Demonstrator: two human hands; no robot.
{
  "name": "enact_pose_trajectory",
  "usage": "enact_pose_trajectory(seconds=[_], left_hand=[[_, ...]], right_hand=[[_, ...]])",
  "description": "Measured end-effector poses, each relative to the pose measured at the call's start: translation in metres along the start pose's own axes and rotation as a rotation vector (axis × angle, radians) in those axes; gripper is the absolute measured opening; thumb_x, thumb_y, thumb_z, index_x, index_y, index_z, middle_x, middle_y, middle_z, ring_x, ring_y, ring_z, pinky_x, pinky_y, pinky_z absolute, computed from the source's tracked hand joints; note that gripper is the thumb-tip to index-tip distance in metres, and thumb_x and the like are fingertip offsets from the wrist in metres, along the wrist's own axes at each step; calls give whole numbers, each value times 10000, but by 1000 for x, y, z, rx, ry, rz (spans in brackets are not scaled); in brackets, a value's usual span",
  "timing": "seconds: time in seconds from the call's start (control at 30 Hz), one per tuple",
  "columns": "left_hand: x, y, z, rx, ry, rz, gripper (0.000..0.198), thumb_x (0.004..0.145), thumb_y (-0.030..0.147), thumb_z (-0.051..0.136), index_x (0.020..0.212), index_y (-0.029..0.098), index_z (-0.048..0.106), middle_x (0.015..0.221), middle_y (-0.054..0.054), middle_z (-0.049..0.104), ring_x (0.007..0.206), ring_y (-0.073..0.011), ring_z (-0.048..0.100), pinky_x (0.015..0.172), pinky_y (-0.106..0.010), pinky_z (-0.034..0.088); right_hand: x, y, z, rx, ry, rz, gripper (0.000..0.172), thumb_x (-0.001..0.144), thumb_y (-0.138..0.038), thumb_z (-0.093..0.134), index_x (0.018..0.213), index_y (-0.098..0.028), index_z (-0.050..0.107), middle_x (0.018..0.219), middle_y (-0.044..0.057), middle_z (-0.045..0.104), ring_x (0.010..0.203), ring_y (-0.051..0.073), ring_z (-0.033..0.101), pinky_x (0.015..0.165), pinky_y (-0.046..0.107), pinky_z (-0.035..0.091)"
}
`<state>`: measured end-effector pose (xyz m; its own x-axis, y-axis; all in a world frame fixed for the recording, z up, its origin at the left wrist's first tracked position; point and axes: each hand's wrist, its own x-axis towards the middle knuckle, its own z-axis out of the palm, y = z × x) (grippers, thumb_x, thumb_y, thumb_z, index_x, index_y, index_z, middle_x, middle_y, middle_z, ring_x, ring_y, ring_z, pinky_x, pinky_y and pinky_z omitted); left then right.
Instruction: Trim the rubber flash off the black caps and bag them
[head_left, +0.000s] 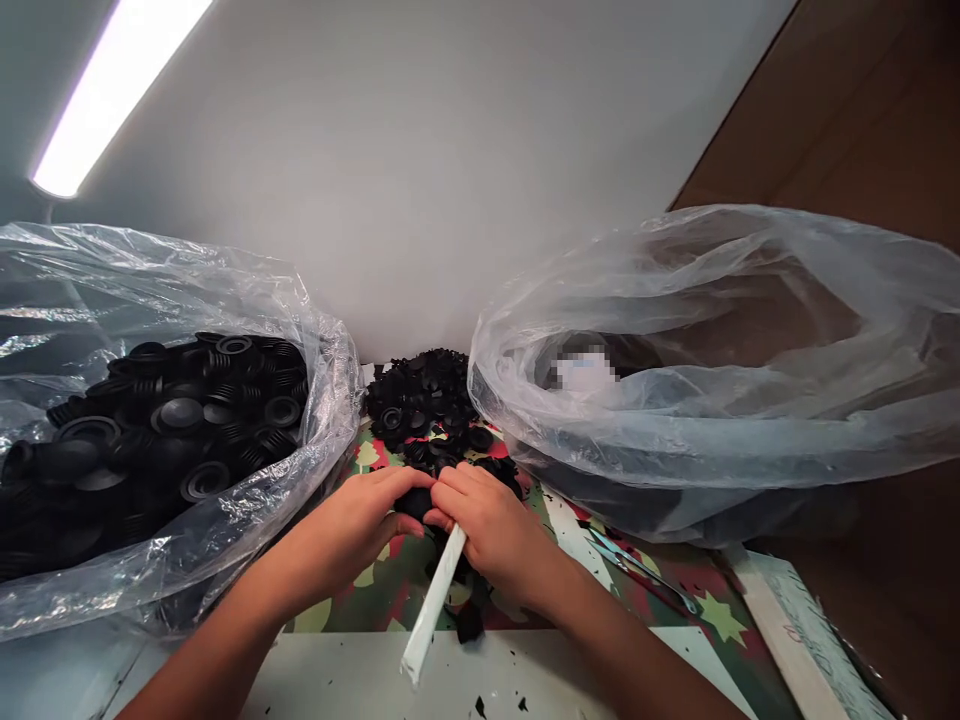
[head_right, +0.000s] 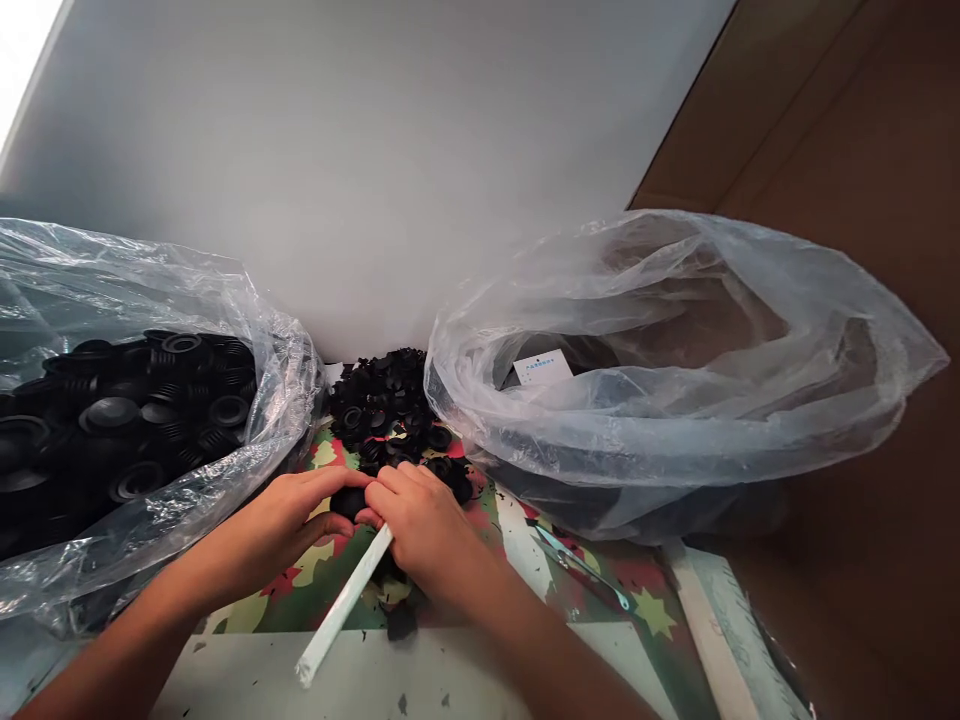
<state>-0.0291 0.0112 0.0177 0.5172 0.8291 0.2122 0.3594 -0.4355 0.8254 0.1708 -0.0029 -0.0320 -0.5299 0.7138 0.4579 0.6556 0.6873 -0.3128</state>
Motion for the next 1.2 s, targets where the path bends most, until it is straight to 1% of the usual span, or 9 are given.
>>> enact_pose_trajectory(seconds=[0.17, 0.43, 0.63, 0.83, 0.9, 0.97, 1.03, 1.1, 1.2], left_hand=[[-2, 7, 2, 2, 1, -39, 136, 823, 217, 707, 936, 265, 768, 663, 14, 706, 588, -194, 588, 602, -269, 429], [-2, -3, 34, -474, 235, -177, 136, 818, 330, 726, 786, 198, 722, 785, -26, 692, 758, -197, 590, 719, -282, 448], [7, 4, 12, -694, 702, -144, 306, 756, 487, 820, 749, 196, 725, 768, -39, 731, 763, -185, 628, 796, -295, 512], [-4, 4, 24, -858, 303, -86, 362, 753, 462, 855, 992, 212, 747, 1040, -93, 788, 1012, -243, 688, 914, -326, 525], [-7, 0, 31, -886, 218, -97, 348, 783, 447, 836, 1043, 235, 743, 1117, -89, 780, 1071, -247, 684, 935, -327, 525], [-7, -4, 34, -865, 191, -111, 332, 802, 422, 826, 1073, 251, 742, 1184, -84, 765, 1126, -247, 672, 961, -326, 520], [-6, -6, 34, -792, 188, -132, 316, 811, 377, 824, 1091, 252, 748, 1224, -83, 752, 1166, -246, 657, 996, -329, 509], [-3, -7, 34, -682, 210, -136, 297, 791, 315, 841, 1069, 241, 765, 1223, -81, 750, 1170, -244, 655, 1012, -328, 505], [-1, -6, 34, -525, 252, -121, 288, 745, 250, 862, 1023, 236, 785, 1098, -59, 774, 1042, -227, 695, 936, -315, 545]], right_hand=[[-2, 1, -3, 60, -8, -65, 306, 1021, -144, 477, 724, -215, 508, 763, -4, 580, 715, 165, 468, 670, 292, 363], [0, -16, -4, -44, 272, -81, 336, 932, -70, 453, 629, -215, 471, 619, -13, 482, 628, 166, 381, 622, 327, 263], [-11, -31, 9, 16, 269, -87, 326, 954, -126, 452, 644, -213, 501, 628, -9, 510, 631, 161, 419, 651, 328, 282], [-7, -24, 14, 324, 6, 116, 299, 1039, -191, 463, 799, -222, 637, 866, 0, 695, 849, 176, 579, 788, 326, 371], [-6, -21, 9, 423, 31, 201, 287, 1049, -213, 427, 879, -235, 658, 1012, 18, 713, 988, 201, 597, 879, 357, 389], [-6, -19, 4, 499, 126, 297, 298, 1055, -280, 391, 904, -228, 642, 1009, 44, 696, 979, 214, 596, 860, 360, 417], [-7, -18, -1, 621, 207, 399, 335, 1056, -378, 372, 859, -221, 593, 805, 19, 622, 766, 185, 562, 700, 312, 425], [-7, -17, -4, 780, 243, 482, 392, 1040, -492, 384, 790, -228, 530, 635, -39, 448, 581, 146, 418, 556, 273, 351], [-6, -18, -6, 960, 265, 525, 462, 977, -614, 468, 724, -227, 487, 612, -62, 328, 552, 124, 304, 513, 253, 295]])
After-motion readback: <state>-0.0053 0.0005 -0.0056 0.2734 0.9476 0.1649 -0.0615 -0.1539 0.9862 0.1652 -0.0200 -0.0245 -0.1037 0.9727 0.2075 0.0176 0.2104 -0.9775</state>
